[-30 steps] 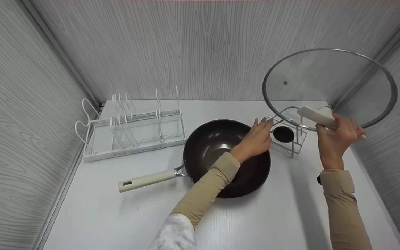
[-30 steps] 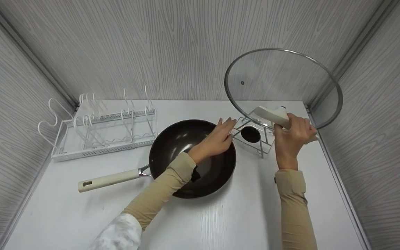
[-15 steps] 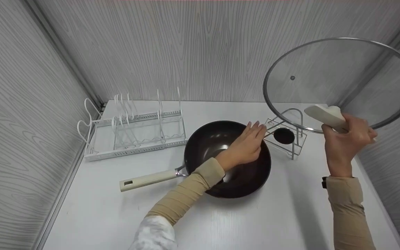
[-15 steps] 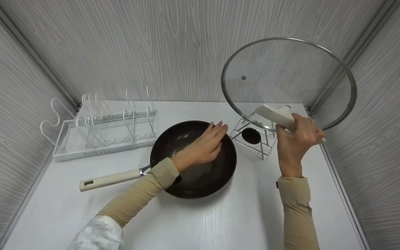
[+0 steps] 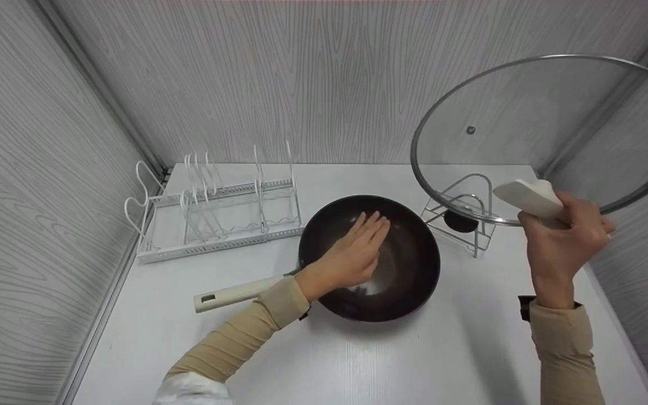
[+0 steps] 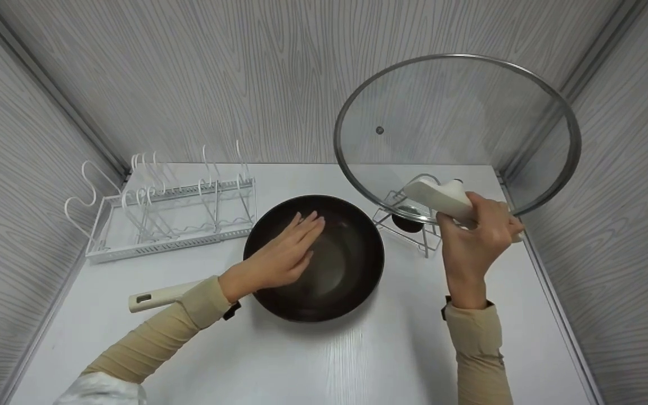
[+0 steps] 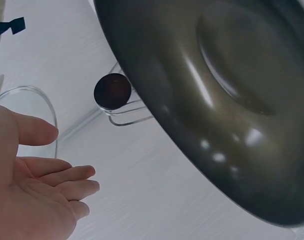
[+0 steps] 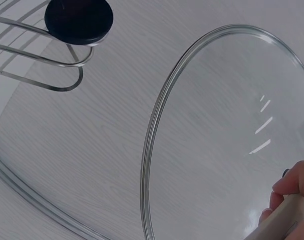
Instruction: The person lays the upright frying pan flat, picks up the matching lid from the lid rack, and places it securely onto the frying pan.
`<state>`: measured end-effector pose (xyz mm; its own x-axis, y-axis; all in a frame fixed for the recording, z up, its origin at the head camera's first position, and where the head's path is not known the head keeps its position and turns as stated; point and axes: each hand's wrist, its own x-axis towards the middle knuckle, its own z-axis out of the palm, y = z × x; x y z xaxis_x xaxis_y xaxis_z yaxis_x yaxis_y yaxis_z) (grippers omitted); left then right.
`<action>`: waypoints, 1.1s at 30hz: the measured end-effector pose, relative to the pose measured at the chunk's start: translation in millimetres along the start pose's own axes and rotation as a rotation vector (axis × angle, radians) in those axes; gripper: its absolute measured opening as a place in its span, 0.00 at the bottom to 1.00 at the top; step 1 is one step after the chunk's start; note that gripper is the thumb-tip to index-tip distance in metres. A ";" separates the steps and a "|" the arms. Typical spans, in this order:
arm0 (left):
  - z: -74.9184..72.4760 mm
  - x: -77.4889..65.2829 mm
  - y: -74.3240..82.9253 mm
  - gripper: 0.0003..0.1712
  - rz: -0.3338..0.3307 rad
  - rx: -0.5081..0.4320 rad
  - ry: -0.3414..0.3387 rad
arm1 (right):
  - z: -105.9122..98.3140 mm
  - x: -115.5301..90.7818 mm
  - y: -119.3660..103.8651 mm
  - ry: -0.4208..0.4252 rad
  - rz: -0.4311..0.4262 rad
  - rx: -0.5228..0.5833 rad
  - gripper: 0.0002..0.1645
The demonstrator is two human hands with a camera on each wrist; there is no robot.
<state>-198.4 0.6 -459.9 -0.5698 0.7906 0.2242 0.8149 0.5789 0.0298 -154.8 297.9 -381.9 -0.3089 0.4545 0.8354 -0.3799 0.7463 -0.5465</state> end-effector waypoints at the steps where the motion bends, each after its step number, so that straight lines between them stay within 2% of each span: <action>1: -0.1 -5.4 -1.9 0.33 0.003 0.007 0.012 | -0.9 -0.3 -5.5 -0.003 -0.001 0.014 0.12; 6: 0.2 -31.2 -9.4 0.34 -0.008 0.067 0.078 | -4.1 -3.2 -23.0 -0.025 -0.011 0.082 0.13; 11: -1.4 -55.5 -10.6 0.36 -0.006 0.136 0.108 | -4.9 -7.2 -30.5 -0.019 -0.010 0.107 0.12; 16: -3.1 -79.2 -12.4 0.37 0.004 0.152 0.137 | -5.6 -9.9 -41.0 -0.028 -0.006 0.125 0.11; 23: 7.3 -109.4 -21.0 0.42 0.005 0.207 0.160 | -6.4 -15.3 -56.3 -0.040 -0.018 0.133 0.09; 26: 15.8 -125.0 -26.2 0.43 -0.034 0.240 0.177 | -6.3 -18.5 -59.4 -0.047 -0.031 0.142 0.08; 33: 38.4 -162.7 -40.2 0.44 -0.177 0.277 0.186 | -8.0 -26.8 -64.3 -0.102 -0.048 0.184 0.09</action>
<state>-142.5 -143.6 -535.0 -0.6497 0.6380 0.4134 0.6312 0.7558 -0.1744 -115.1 241.6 -368.7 -0.3702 0.3622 0.8554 -0.5458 0.6603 -0.5158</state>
